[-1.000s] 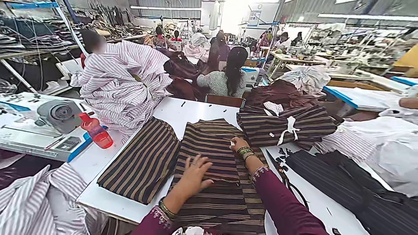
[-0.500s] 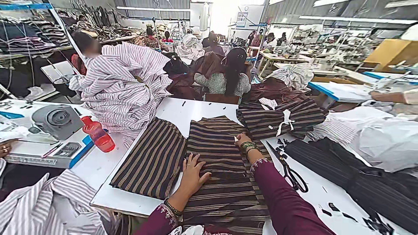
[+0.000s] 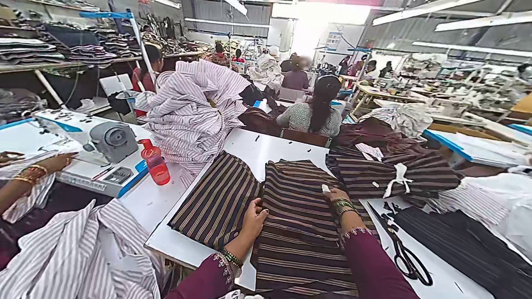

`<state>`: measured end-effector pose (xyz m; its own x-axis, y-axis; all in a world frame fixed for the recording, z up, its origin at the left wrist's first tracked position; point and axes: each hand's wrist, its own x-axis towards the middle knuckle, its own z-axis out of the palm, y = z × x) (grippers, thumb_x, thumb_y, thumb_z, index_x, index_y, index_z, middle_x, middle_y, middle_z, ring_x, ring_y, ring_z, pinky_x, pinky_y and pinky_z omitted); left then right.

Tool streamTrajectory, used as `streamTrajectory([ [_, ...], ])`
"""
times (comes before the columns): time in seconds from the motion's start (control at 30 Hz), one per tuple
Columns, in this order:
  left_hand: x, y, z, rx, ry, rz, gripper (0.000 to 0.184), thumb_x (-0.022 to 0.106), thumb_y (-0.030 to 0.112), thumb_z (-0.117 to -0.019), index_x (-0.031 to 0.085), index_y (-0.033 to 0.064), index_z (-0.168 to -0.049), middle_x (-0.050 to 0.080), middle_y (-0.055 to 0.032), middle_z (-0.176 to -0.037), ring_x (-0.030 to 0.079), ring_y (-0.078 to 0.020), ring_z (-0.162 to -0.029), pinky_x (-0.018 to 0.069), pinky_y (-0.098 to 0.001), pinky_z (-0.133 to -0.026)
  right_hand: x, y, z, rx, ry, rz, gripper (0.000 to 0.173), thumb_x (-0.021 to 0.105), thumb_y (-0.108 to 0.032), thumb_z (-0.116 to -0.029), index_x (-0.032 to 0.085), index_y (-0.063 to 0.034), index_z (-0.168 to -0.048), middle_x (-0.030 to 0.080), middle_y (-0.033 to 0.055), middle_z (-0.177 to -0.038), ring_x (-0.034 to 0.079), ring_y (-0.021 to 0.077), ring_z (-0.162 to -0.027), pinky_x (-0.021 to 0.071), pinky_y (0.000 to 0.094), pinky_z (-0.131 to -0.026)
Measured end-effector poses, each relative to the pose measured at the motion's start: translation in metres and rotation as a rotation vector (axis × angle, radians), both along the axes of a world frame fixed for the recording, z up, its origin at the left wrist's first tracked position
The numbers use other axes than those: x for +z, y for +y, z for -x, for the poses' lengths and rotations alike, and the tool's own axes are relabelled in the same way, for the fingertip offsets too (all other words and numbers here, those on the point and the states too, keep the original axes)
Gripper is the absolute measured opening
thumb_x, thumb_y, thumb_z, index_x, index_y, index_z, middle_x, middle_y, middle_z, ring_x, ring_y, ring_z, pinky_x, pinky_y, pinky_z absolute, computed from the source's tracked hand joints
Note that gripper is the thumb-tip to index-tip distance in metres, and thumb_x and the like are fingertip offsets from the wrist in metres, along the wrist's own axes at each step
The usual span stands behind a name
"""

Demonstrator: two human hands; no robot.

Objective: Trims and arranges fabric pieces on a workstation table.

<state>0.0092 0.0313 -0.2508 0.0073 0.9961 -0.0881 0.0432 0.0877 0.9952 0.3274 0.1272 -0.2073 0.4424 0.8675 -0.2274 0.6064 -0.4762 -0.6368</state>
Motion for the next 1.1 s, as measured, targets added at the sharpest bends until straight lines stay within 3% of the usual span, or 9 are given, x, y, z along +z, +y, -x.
streamTrajectory([
  [0.17,-0.003,0.004,0.007,-0.11,0.031,0.016,0.045,0.06,0.014,-0.1013,0.05,-0.0029,-0.142,0.064,-0.0124,-0.102,0.06,-0.016,-0.085,0.0503,-0.0337,-0.084,0.013,-0.075,0.008,-0.224,0.279,-0.373,0.037,0.052,-0.022,-0.1081,0.057,0.0062,-0.132,0.064,0.0267,-0.119,0.063,0.0309,-0.1,0.0497,0.0484,-0.088],
  [0.27,0.004,-0.002,0.009,-0.208,-0.078,0.094,0.041,0.058,0.019,-0.1044,0.052,-0.0037,-0.139,0.066,-0.017,-0.114,0.064,-0.0181,-0.097,0.0513,-0.0357,-0.091,0.005,-0.156,-0.003,-0.266,0.199,-0.409,0.036,0.053,-0.019,-0.1071,0.057,0.0114,-0.127,0.065,0.0254,-0.107,0.062,0.0258,-0.087,0.0505,0.0449,-0.08],
  [0.4,0.059,-0.015,0.016,-0.508,-0.109,0.097,0.073,0.057,0.025,-0.1048,0.018,-0.0019,-0.16,0.039,-0.025,-0.157,0.047,-0.0289,-0.141,0.0398,-0.0445,-0.115,-0.028,-0.233,-0.027,-0.396,0.278,-0.325,0.025,0.053,-0.02,-0.1068,0.055,0.0034,-0.114,0.055,0.0019,-0.079,0.052,0.0041,-0.055,0.0477,0.0229,-0.053],
  [0.53,0.108,-0.004,0.015,-0.624,0.12,0.044,0.091,0.059,0.025,-0.1047,-0.008,0.0036,-0.163,0.043,-0.0276,-0.154,0.058,-0.0357,-0.13,0.0519,-0.0511,-0.103,-0.039,-0.264,-0.026,-0.469,0.335,-0.411,0.017,0.051,-0.017,-0.1073,0.053,0.0008,-0.108,0.053,-0.0042,-0.067,0.046,-0.0014,-0.047,0.0425,0.0163,-0.045],
  [0.6,0.1,0.019,0.012,-0.611,0.239,0.142,0.086,0.057,0.027,-0.1059,-0.003,0.0059,-0.163,0.047,-0.027,-0.151,0.065,-0.0349,-0.121,0.0559,-0.0482,-0.098,-0.042,-0.269,-0.02,-0.433,0.248,-0.436,0.023,0.054,-0.014,-0.1057,0.056,0.0076,-0.114,0.055,0.0015,-0.074,0.048,0.0013,-0.052,0.0431,0.0198,-0.05],
  [0.77,0.063,0.069,0.006,-0.526,0.23,0.384,0.043,0.045,0.03,-0.111,0.043,0.0018,-0.144,0.064,-0.019,-0.117,0.068,-0.0191,-0.089,0.0565,-0.0321,-0.078,-0.048,-0.265,-0.019,-0.366,0.184,-0.547,0.015,0.061,-0.006,-0.0996,0.059,0.0086,-0.103,0.054,-0.0003,-0.069,0.047,-0.0005,-0.052,0.0423,0.0177,-0.052],
  [0.87,0.059,0.08,-0.008,-0.439,0.226,0.373,0.054,0.04,0.045,-0.1101,0.046,-0.0001,-0.139,0.064,-0.0197,-0.116,0.068,-0.0204,-0.088,0.0565,-0.0323,-0.076,-0.045,-0.265,-0.017,-0.396,0.244,-0.552,0.012,0.06,-0.004,-0.0997,0.059,0.0079,-0.103,0.054,-0.001,-0.068,0.047,-0.0005,-0.052,0.0422,0.0167,-0.052],
  [1.0,0.065,0.078,-0.032,-0.423,0.66,-0.214,0.079,0.06,0.048,-0.1011,0.031,0.0025,-0.158,0.041,-0.025,-0.156,0.053,-0.0402,-0.134,0.0457,-0.0582,-0.107,-0.047,-0.264,-0.021,-0.411,0.33,-0.602,0.004,0.058,-0.001,-0.0992,0.057,0.0025,-0.097,0.053,-0.0048,-0.064,0.046,-0.0017,-0.047,0.0412,0.0144,-0.047],
  [1.1,0.07,0.061,-0.063,-0.71,0.784,-0.815,0.076,0.065,0.049,-0.095,0.043,0.0088,-0.155,0.034,-0.0201,-0.163,0.028,-0.0422,-0.152,0.0276,-0.0664,-0.116,-0.046,-0.266,-0.023,-0.427,0.388,-0.619,0.003,0.056,-0.001,-0.101,0.056,0.0007,-0.099,0.055,-0.0063,-0.063,0.046,-0.0026,-0.045,0.0401,0.0131,-0.045],
])
